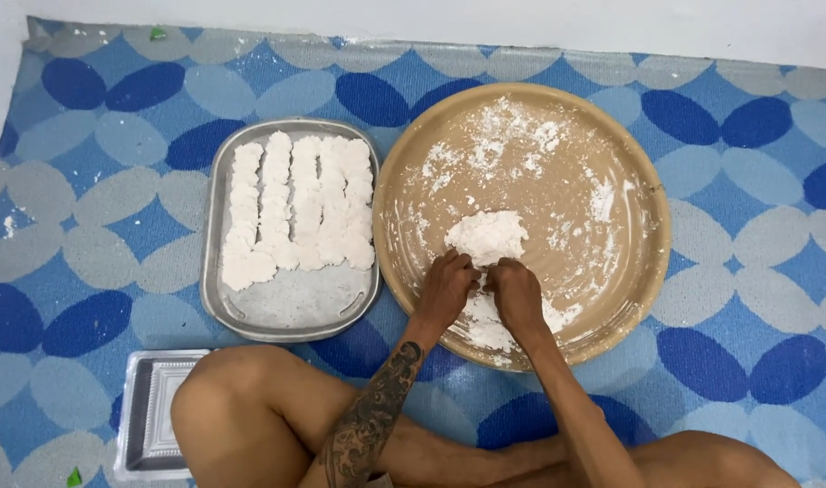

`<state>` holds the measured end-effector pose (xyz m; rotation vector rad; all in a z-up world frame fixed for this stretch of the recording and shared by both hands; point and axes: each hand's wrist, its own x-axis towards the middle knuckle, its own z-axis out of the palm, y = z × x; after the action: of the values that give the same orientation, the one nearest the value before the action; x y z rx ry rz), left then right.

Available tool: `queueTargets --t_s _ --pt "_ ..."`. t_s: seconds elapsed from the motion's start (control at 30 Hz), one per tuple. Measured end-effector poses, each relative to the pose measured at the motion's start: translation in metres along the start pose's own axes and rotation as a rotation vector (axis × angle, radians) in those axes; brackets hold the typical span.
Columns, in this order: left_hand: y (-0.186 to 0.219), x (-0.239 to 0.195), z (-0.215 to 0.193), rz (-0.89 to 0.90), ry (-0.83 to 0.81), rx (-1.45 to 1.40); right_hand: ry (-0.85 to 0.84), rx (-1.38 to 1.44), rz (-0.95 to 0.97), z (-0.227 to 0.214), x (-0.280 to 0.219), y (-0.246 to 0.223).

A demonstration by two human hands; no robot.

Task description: The person sits on a mat and repeatedly pinches small portions of white dough from a large pile on a round tray, shaping them into small pieces and placing them onto a rectangular metal tray. The person continues this process throughout the clip.

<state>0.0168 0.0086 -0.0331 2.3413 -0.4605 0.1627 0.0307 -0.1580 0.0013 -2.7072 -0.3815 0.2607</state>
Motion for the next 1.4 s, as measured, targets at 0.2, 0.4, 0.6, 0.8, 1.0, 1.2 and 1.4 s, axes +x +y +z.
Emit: queueTargets --t_s 0.2,0.4,0.6,0.8,1.0,1.2,1.4 --pt "0.006 -0.005 0.0 0.044 -0.026 0.127 -0.033 0.028 0.044 -0.003 0.007 0.013" --pt "0.012 -0.015 -0.005 0.063 -0.038 0.204 -0.066 0.275 0.094 -0.023 -0.011 -0.017" --pt "0.015 -0.014 -0.015 0.14 0.018 0.256 -0.039 0.276 0.12 -0.026 -0.007 -0.019" --pt "0.016 -0.014 -0.015 0.107 0.11 0.251 -0.046 0.133 -0.032 -0.032 -0.013 -0.019" --pt "0.035 -0.012 -0.047 0.022 0.107 0.079 0.026 0.074 -0.111 -0.038 -0.021 -0.024" --pt "0.026 -0.017 -0.03 -0.028 0.023 0.032 0.058 0.087 -0.126 -0.031 -0.022 -0.021" --pt "0.03 -0.011 -0.017 -0.02 -0.062 0.112 0.126 -0.013 -0.158 -0.006 -0.027 -0.007"
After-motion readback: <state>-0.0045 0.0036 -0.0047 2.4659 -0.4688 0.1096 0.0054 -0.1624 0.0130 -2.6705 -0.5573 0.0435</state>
